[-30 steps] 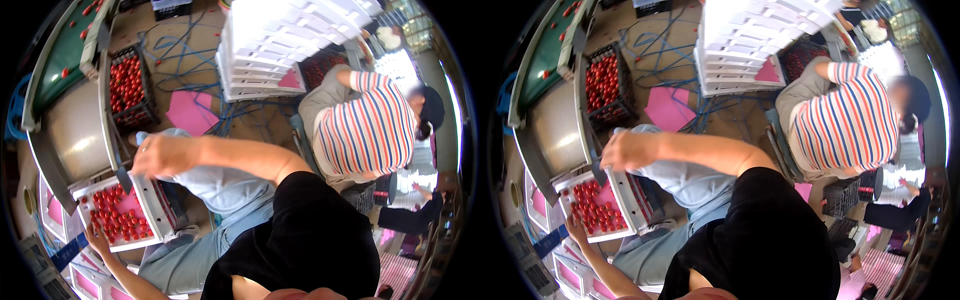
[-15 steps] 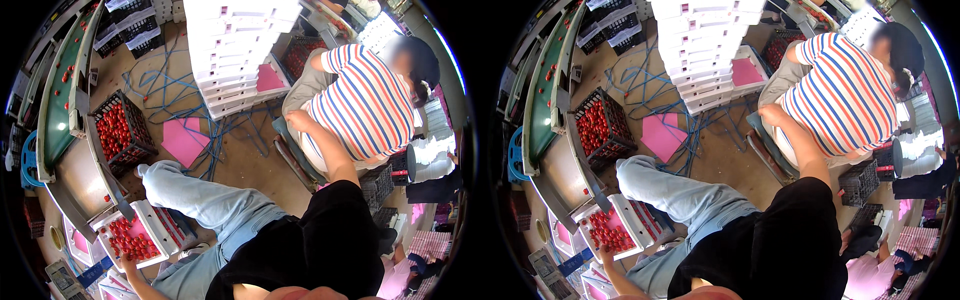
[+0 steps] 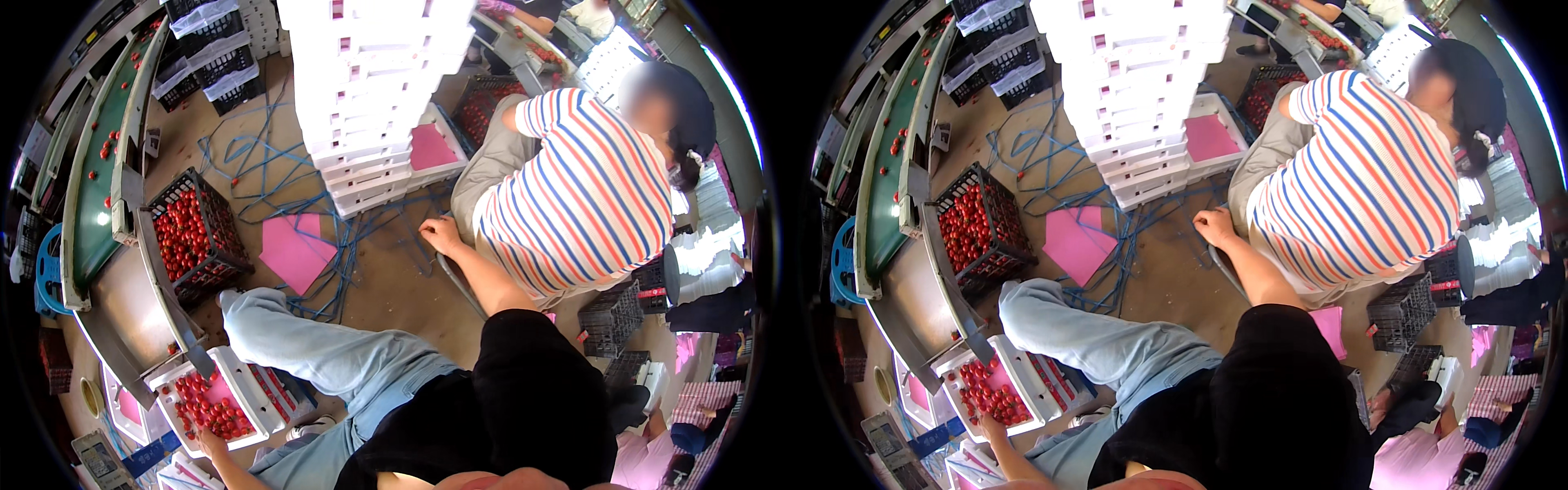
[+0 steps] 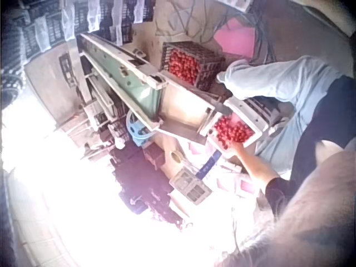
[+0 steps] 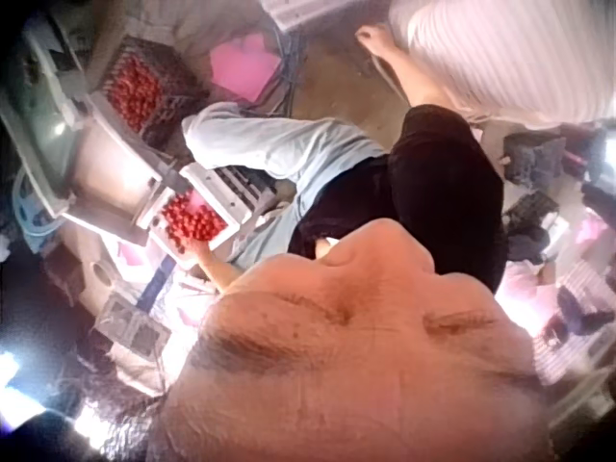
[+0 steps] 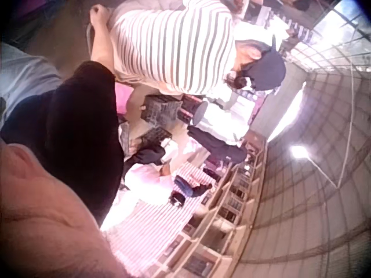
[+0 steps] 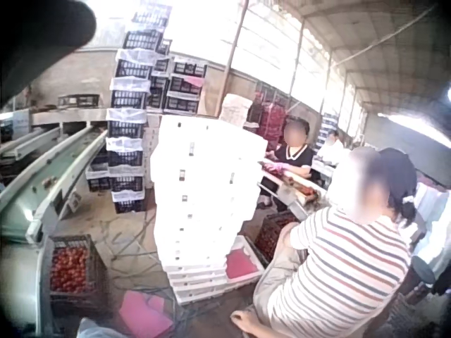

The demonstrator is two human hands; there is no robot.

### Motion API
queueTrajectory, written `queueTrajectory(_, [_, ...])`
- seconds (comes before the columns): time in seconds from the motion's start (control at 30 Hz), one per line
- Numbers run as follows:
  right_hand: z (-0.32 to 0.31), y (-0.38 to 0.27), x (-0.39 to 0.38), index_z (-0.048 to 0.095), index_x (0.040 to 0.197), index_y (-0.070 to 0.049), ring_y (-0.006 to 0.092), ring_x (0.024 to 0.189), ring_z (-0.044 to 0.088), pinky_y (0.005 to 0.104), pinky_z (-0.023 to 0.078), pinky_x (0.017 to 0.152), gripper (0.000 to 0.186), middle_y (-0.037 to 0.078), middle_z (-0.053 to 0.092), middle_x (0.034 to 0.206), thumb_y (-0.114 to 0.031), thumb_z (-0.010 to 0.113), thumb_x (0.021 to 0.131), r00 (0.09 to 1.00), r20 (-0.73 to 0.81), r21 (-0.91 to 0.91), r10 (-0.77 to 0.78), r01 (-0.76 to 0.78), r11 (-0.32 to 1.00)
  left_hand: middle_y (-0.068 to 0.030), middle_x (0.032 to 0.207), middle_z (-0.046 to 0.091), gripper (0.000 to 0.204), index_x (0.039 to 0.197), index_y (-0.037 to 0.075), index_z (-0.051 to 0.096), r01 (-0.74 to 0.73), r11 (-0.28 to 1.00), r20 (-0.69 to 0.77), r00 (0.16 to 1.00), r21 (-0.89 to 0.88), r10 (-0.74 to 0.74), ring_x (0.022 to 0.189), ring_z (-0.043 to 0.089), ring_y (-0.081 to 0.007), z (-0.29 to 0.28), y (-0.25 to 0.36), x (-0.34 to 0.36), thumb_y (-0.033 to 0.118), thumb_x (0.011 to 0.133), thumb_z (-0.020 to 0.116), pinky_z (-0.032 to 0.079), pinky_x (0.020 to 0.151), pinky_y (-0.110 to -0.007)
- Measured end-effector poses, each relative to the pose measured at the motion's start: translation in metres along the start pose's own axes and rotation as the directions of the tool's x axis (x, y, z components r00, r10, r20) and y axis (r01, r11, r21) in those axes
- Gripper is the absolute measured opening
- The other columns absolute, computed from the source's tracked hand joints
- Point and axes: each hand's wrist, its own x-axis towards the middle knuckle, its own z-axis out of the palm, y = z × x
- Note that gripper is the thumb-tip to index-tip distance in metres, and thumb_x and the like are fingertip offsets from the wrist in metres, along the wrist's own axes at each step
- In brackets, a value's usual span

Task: The person sorts cherry tomatoes from a conveyor belt by hand, placing them into foam boxes lined with pink paper and weighing the boxes on a digital scale.

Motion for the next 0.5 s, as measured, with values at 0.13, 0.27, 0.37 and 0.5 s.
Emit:
queueTrajectory(0.13, [0.001,-0.001,0.001,0.071,0.084,-0.014,0.0203,0.074,0.067,0.0416,0.038,0.105,0.009,0.002,0.070,0.074,-0.023,0.068,0.082,0.999,0.012,0.005,0.034,-0.035,0.999,-0.0197,0.131,0.055,0.033,0.117,0.006,0.062,0.078,0.997,-0.031,0.997,0.015,-0.078,0.125,0.050,-0.0385,0.008,0.002,0.001,0.003,0.085,0.055,0.043,0.103,-0.045])
queueTrajectory(0.27, [-0.006,0.002,-0.004,0.072,0.086,-0.014,0.0201,0.077,0.068,0.0405,0.040,0.103,0.010,0.002,0.072,0.078,-0.022,0.069,0.081,0.997,0.062,-0.088,0.049,-0.043,0.995,-0.0231,0.132,0.052,0.033,0.116,0.003,0.062,0.126,0.938,-0.309,0.922,-0.324,-0.231,0.104,0.062,-0.0404,0.013,0.003,-0.007,0.000,0.086,0.050,0.051,0.089,-0.046])
queueTrajectory(0.37, [-0.009,-0.015,-0.002,0.072,0.089,-0.012,0.0219,0.080,0.069,0.0388,0.048,0.092,0.013,0.004,0.073,0.081,-0.021,0.068,0.081,0.997,0.083,-0.129,0.005,0.006,0.992,-0.0223,0.122,0.059,0.027,0.111,0.002,0.064,0.105,0.888,-0.360,0.888,-0.449,-0.287,0.094,0.065,-0.0392,0.013,-0.028,0.004,0.003,0.088,0.052,0.053,0.080,-0.043])
queueTrajectory(0.5, [-0.004,-0.082,0.001,0.070,0.093,-0.009,0.0267,0.087,0.068,0.0389,0.051,0.083,0.013,0.009,0.072,0.087,-0.018,0.064,0.085,0.997,0.080,0.185,-0.001,-0.014,0.983,-0.0103,0.085,0.063,0.021,0.111,0.001,0.065,-0.253,0.524,-0.475,0.809,-0.813,-0.347,0.068,0.059,-0.0193,0.035,-0.050,-0.002,0.010,0.094,0.055,0.048,0.056,-0.032])
